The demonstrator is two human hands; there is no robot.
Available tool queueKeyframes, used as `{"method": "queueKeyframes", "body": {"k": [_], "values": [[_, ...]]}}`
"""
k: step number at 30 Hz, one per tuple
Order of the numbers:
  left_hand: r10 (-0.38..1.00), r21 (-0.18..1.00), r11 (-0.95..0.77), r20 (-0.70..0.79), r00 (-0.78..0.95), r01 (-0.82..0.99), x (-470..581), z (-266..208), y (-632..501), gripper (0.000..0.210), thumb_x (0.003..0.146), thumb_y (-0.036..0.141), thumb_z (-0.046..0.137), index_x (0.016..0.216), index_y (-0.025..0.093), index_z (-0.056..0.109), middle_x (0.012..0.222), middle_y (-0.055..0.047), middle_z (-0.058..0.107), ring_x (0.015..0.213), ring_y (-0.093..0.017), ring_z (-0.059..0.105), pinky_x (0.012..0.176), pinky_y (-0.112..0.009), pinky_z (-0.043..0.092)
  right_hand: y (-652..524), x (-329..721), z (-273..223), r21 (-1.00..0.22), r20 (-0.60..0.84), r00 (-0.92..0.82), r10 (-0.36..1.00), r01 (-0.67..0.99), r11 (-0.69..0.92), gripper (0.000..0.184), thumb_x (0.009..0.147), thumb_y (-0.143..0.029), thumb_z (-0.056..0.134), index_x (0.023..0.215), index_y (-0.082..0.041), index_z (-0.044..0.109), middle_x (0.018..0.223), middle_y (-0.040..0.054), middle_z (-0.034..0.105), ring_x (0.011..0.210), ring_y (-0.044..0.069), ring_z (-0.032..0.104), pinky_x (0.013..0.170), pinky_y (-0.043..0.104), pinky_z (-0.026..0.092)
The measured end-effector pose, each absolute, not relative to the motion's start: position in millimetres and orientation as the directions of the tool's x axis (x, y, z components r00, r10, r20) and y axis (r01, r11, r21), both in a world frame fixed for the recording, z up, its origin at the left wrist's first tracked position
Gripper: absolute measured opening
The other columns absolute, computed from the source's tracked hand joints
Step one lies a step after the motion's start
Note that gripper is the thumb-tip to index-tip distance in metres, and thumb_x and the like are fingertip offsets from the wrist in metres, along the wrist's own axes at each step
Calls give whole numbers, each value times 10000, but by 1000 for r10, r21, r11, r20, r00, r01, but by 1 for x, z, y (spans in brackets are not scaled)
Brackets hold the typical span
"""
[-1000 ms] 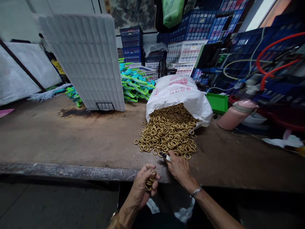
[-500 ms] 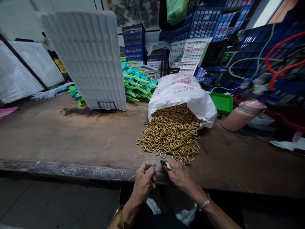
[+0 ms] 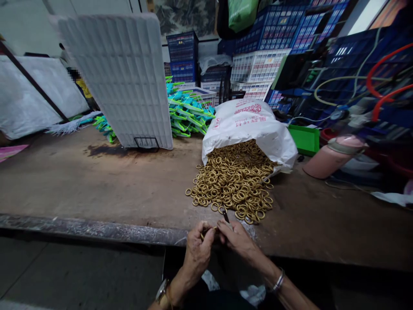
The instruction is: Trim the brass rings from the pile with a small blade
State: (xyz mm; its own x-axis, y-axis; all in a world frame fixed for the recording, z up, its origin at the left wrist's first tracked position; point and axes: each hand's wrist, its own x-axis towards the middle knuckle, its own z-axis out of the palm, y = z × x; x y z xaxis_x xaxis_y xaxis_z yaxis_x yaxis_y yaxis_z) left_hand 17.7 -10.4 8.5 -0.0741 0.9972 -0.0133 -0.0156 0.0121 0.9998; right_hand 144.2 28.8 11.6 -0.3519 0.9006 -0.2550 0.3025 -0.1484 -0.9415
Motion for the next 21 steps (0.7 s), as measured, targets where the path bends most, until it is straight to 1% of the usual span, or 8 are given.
{"method": "queueKeyframes", "body": {"k": [1,3,5,7,11,14,17,21], "values": [[997,999,38,-40,-66,-38,18,10,-11,204,781,322,490,661,160,524,593,5,556,557,-108,499,574,-214,407,29,144,13,-940,-245,-337,909,311,-137,350,763,-421,389,513,-180,440,444,-53,375,437,74,332,444,206,256],[988,987,142,-146,-47,-76,20,13,-11,213,761,348,504,656,164,494,538,27,515,459,-82,447,475,-193,385,30,143,14,-940,-218,-326,920,324,-107,313,741,-402,414,525,-178,446,461,-49,403,464,80,360,471,206,284],[962,956,269,-272,-11,-113,19,14,-11,245,742,400,510,666,172,462,490,59,448,368,-54,361,367,-167,317,31,142,15,-935,-199,-312,929,344,-85,267,721,-388,436,562,-176,463,490,-47,426,493,89,382,495,210,306],[940,930,340,-340,23,-138,18,15,-11,293,733,457,498,669,177,439,480,73,411,334,-42,324,320,-153,272,32,141,15,-926,-166,-289,943,374,-49,248,714,-387,452,584,-176,467,516,-49,425,521,93,385,514,211,315],[942,929,335,-332,45,-159,15,13,-12,333,719,498,503,669,178,425,482,74,410,341,-39,336,322,-147,282,33,140,12,-913,-86,-290,953,406,41,273,723,-402,465,567,-179,444,533,-54,395,537,90,361,526,209,311],[934,910,356,-341,108,-211,13,10,-14,319,727,489,513,702,180,436,479,76,416,347,-36,334,334,-143,277,32,141,12,-920,-98,-326,940,389,39,276,746,-404,441,586,-178,450,527,-52,393,517,89,358,500,207,302],[921,864,387,-353,163,-321,13,9,-16,322,739,491,507,704,182,425,484,79,408,348,-29,317,335,-138,253,31,141,14,-925,-109,-346,932,378,32,278,777,-400,393,613,-182,449,516,-53,393,490,90,362,474,207,298],[924,826,381,-351,149,-417,13,13,-17,327,720,480,545,718,179,417,528,72,426,361,-23,328,328,-133,233,27,143,15,-857,-2,-325,946,488,166,266,804,-356,342,621,-191,439,543,-37,427,509,104,399,499,216,317]]}}
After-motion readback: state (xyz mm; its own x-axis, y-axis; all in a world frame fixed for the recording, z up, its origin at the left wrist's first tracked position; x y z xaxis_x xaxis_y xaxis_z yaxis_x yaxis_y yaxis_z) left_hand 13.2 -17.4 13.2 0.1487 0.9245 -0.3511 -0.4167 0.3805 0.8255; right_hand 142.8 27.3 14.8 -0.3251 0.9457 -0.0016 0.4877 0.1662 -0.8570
